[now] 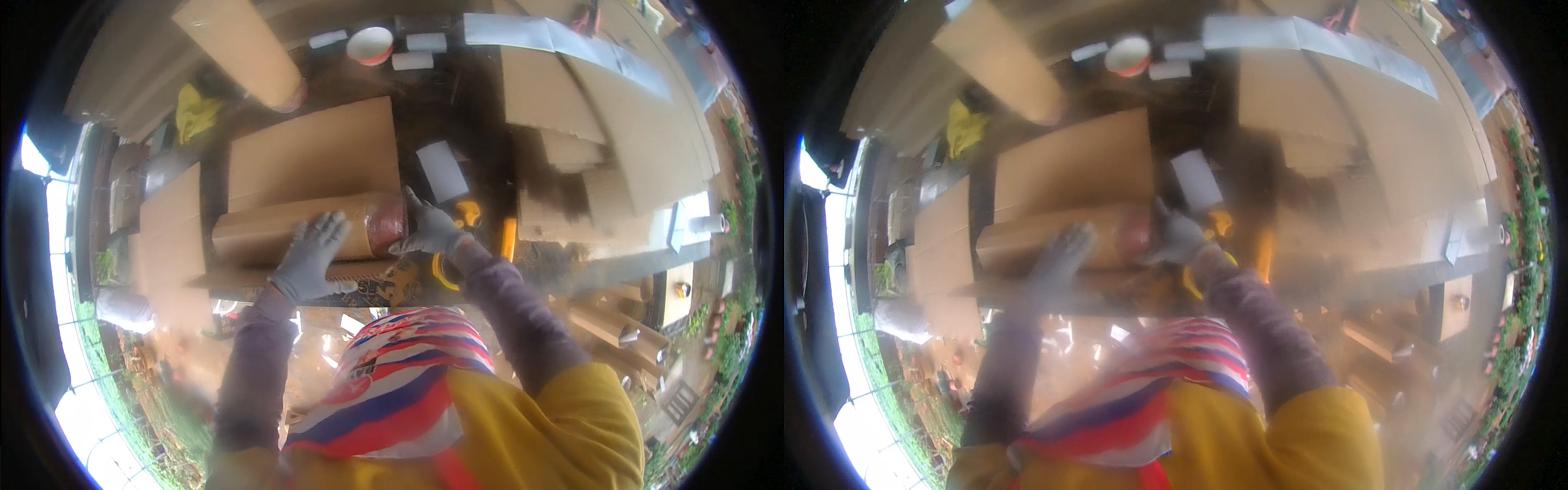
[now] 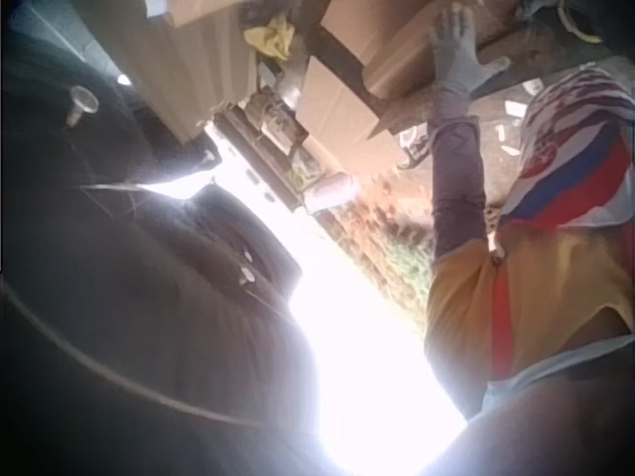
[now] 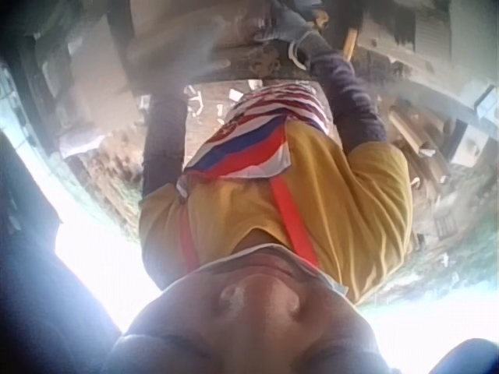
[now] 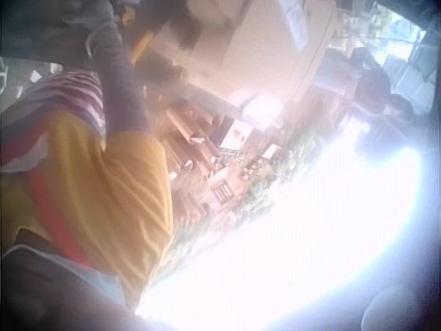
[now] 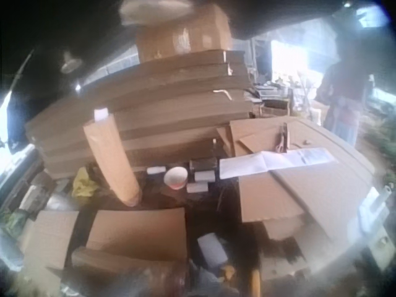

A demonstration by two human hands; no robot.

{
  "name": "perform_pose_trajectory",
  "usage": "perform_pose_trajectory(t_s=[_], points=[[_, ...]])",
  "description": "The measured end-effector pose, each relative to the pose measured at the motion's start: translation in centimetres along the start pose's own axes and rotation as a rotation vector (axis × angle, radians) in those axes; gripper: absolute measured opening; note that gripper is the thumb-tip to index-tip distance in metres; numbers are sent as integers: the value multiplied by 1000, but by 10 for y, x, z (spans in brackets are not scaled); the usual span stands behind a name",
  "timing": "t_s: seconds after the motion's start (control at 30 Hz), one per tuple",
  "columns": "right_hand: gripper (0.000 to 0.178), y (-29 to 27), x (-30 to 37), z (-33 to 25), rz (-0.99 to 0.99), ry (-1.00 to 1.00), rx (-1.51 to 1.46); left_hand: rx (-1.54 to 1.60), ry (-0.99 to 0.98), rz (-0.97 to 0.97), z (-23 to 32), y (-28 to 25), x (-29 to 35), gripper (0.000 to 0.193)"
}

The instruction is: The person tapes cardboard boxes closed using a handheld tape dispenser, then places shipping labels on the sealed boxes. They repeat this process for multiple boxes, stacking the finished packages on the ground.

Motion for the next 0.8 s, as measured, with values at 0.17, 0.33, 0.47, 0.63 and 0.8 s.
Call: perform_pose_trajectory(t_s=[0.17, 0.33, 0.47, 0.63, 0.8], points=[[95, 49, 91, 24, 256, 273, 535, 253, -122, -7, -11, -16, -22, 112], [55, 86, 97, 40, 501, 199, 834, 176, -119, 13, -20, -24, -27, 106], [52, 31, 135, 17, 835, -59, 186, 103, -51, 15, -22, -21, -29, 101], [36, -50, 122, 19, 792, 26, -767, 80, -77, -11, -23, -18, -31, 99], [43, -93, -65, 34, 374, -46, -1041, 87, -122, -35, -19, -24, -28, 98]])
Point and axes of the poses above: each hand's wrist, its own x-axis away from the middle knuckle, its own y-axis out of the palm, z = x × y, the point moved 4 cm from there along -x, towards the middle knuckle, and after that the axes turned 4 degrees about x, right-handed, at the moved point
